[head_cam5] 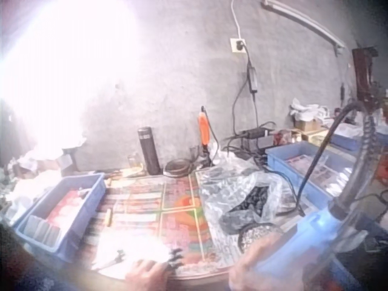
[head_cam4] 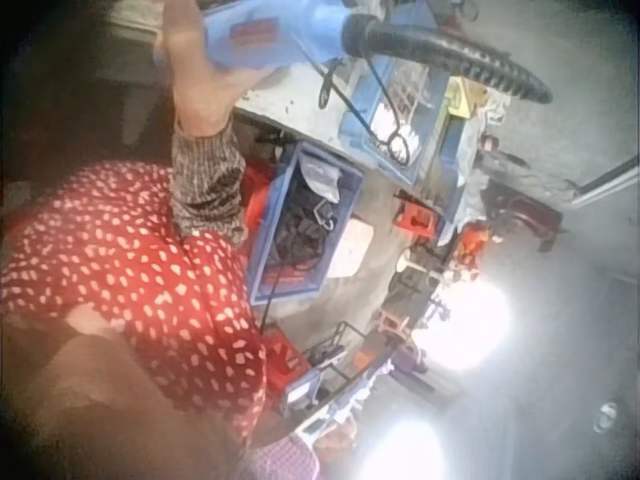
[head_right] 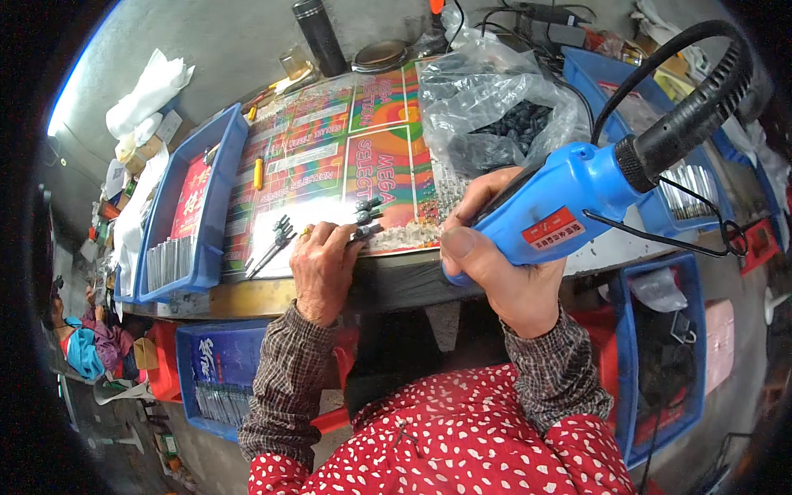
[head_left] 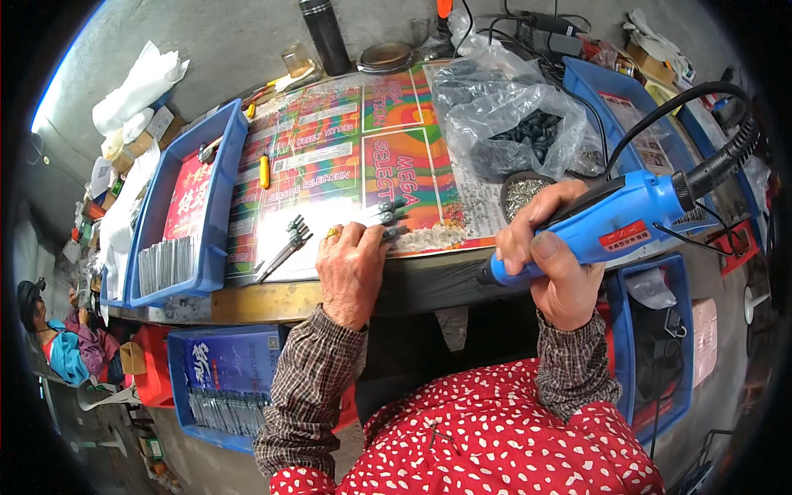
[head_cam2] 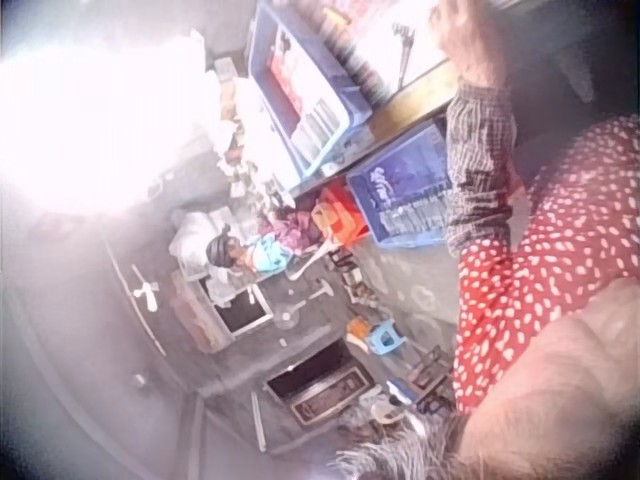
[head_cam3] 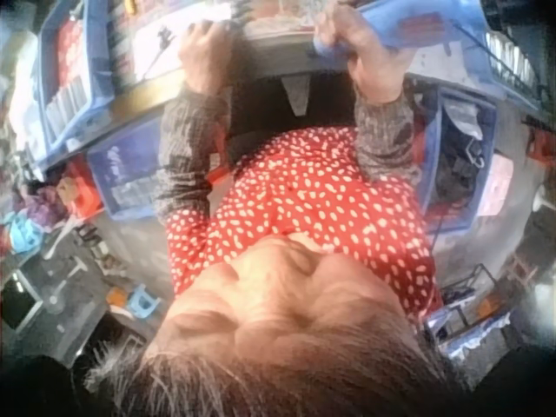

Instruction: Assembling small components using an electric screwdriver at a workbench.

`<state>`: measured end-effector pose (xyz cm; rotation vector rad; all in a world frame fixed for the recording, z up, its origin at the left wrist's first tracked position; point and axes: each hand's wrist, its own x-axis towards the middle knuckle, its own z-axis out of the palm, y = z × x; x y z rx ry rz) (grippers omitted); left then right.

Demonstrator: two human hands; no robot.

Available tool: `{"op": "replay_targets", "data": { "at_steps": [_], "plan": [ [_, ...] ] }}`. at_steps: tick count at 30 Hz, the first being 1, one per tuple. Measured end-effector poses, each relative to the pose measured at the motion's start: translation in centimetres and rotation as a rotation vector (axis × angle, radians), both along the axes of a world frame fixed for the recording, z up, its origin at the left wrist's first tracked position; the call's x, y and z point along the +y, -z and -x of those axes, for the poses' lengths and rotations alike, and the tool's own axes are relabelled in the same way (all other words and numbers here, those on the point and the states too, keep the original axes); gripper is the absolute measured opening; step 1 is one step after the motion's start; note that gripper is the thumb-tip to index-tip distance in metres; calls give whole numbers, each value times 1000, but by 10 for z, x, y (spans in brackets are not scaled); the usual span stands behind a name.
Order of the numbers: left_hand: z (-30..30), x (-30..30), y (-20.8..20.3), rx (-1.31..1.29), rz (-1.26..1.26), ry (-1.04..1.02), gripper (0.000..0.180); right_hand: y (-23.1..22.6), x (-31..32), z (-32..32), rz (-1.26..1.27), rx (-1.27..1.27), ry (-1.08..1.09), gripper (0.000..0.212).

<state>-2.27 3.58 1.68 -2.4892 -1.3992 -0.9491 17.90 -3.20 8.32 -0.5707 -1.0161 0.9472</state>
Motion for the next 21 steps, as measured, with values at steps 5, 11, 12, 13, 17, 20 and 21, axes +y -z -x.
{"op": "replay_targets", "data": {
  "at_steps": [5, 11, 12, 13, 17, 20, 21],
  "plan": [
    [-2, 4, 2, 55, 11, 33, 21, 4, 4, -1, -47, -9, 44, 29],
    [-3, 4, -1, -9, -6, 64, 21, 15, 13, -2, -99, -22, 123, 30],
    [-2, 3, -1, -17, -24, 65, 22, 16, 15, -2, -107, -19, 142, 29],
    [-1, 3, 0, -19, -22, 64, 22, 17, 16, -1, -104, -22, 142, 29],
    [1, 1, -1, -162, 12, 133, 21, 24, 22, 3, -93, 52, 123, 26],
    [0, -1, -4, -289, 71, 167, 22, 26, 25, 5, -83, 88, 107, 25],
    [-1, -2, -4, -368, 87, 183, 22, 27, 26, 6, -79, 110, 102, 26]
  ]
}}
